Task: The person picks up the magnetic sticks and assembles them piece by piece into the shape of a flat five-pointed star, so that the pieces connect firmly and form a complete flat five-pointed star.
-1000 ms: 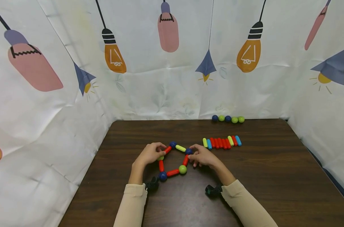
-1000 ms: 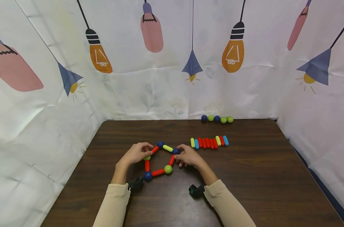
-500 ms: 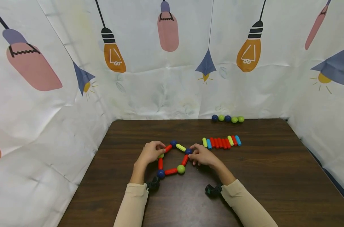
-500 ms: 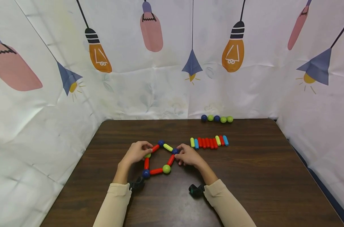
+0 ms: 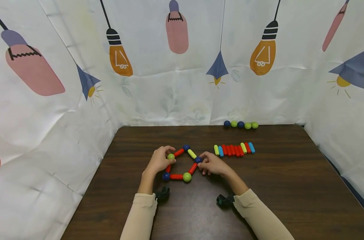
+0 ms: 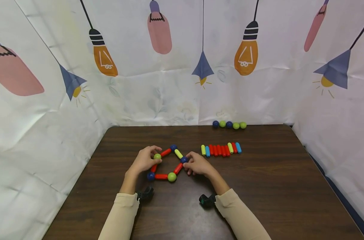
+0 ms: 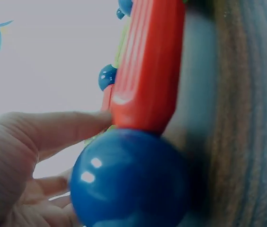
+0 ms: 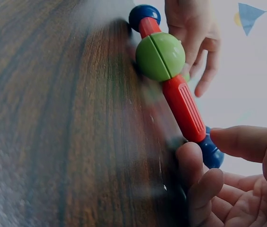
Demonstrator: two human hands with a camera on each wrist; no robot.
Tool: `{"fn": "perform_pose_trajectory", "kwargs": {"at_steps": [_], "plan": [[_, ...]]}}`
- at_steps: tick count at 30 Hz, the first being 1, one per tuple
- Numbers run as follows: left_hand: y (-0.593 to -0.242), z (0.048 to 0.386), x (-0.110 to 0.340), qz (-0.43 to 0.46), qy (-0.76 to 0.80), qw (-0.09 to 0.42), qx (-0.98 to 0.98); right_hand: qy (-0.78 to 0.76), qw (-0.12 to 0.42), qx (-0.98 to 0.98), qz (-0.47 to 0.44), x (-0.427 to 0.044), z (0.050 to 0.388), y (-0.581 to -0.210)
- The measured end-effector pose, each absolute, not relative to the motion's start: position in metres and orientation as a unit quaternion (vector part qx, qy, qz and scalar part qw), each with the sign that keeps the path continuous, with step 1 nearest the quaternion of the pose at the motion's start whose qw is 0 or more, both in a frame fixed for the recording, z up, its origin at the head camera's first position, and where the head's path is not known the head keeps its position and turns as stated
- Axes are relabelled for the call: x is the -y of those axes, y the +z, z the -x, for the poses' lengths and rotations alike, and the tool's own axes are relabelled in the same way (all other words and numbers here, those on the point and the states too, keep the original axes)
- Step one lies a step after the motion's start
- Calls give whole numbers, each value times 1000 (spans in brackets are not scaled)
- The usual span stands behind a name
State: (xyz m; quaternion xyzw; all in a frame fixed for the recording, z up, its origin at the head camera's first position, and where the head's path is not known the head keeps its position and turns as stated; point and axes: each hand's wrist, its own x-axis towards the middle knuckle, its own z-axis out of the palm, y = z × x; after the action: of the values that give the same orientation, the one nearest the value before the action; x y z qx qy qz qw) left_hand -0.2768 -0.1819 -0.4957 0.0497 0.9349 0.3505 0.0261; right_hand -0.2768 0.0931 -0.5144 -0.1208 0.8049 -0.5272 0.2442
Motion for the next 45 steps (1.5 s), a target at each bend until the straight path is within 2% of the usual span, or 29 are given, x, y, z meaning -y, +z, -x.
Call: {"fn": "perform_pose_trajectory", "kwargs": {"at_steps": [13, 16, 23, 28, 39, 45], "plan": [[-497, 278, 182, -27, 308, -9, -951, -522, 264, -798, 144, -93, 276, -510], [-494, 276, 182, -38, 299, 6, -954, -519, 267, -799, 143, -94, 276, -509], [-490, 272, 182, -62, 279, 84, -954, -513, 270, -802, 145, -97, 279, -510], [-490, 269, 181, -72, 286, 117, -948, -511, 270, -803, 146, -102, 283, -511], [-489, 266, 181, -74, 295, 128, -944, -509, 269, -805, 147, -110, 284, -503], [-491, 266, 182, -74, 302, 127, -942, -520, 242, -801, 170, -131, 287, -488]]}}
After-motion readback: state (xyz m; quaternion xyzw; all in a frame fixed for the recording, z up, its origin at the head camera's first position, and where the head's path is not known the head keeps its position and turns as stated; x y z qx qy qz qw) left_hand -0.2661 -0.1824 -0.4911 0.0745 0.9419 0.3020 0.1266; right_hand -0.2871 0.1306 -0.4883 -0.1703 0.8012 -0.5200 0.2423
